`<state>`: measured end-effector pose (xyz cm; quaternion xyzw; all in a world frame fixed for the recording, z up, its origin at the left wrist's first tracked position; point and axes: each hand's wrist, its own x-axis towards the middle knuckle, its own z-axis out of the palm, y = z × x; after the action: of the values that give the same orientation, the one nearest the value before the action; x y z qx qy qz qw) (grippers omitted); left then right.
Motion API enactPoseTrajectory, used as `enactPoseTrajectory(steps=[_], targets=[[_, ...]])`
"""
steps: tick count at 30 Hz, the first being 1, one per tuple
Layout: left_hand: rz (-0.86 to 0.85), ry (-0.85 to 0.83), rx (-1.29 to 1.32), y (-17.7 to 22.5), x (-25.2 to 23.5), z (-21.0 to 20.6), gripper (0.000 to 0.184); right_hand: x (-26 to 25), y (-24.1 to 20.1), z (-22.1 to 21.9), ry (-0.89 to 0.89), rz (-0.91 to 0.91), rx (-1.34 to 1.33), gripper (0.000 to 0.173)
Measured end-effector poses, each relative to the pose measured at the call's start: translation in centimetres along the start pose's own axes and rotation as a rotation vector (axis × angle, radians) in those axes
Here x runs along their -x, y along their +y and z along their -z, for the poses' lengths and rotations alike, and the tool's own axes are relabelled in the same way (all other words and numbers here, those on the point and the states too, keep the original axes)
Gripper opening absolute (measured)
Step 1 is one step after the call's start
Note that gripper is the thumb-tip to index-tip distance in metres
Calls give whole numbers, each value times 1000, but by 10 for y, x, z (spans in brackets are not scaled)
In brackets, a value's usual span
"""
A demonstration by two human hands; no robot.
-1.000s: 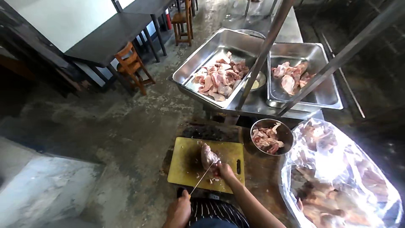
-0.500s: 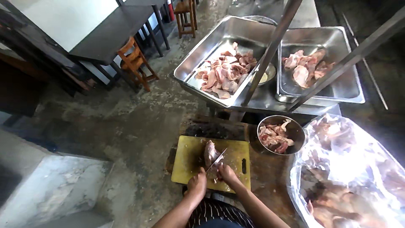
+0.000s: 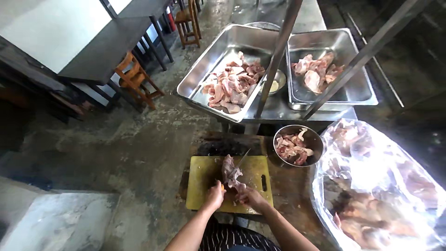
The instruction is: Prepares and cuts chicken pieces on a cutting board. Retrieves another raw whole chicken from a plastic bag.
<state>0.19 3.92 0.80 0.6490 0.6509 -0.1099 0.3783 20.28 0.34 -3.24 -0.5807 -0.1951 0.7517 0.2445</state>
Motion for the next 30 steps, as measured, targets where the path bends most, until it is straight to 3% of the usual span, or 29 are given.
enactPoseTrajectory(steps=[4,8,10,13,14,16,18,19,22,26,30], targets=[[17,41,-72,6,9,-5,50,-5,3,-1,-6,76,-53,27],[-57,107,-91,25,31,10,46,-4,2,-2,14,93,-55,34],[-152,237,-87,42,47,23,44,-6,4,0,32,96,-54,40],[-422,613,-3,62,63,28,39,-10,6,2,15,114,-84,34],[-481,667,38,63,62,26,38,-10,5,2,10,116,-85,34],[-415,576,54,46,46,10,40,-10,2,2,8,120,-74,34],[-92,179,-47,16,22,-7,47,-7,4,-1,0,130,-56,34],[10,66,-80,7,11,-14,49,-6,4,-1,-8,139,-44,35],[83,35,-80,7,1,-20,50,-3,-1,1,21,120,-38,36],[34,31,-20,5,0,-14,52,-6,8,5,40,82,-81,34],[-81,222,-59,37,34,13,47,-4,7,4,52,47,-141,29]])
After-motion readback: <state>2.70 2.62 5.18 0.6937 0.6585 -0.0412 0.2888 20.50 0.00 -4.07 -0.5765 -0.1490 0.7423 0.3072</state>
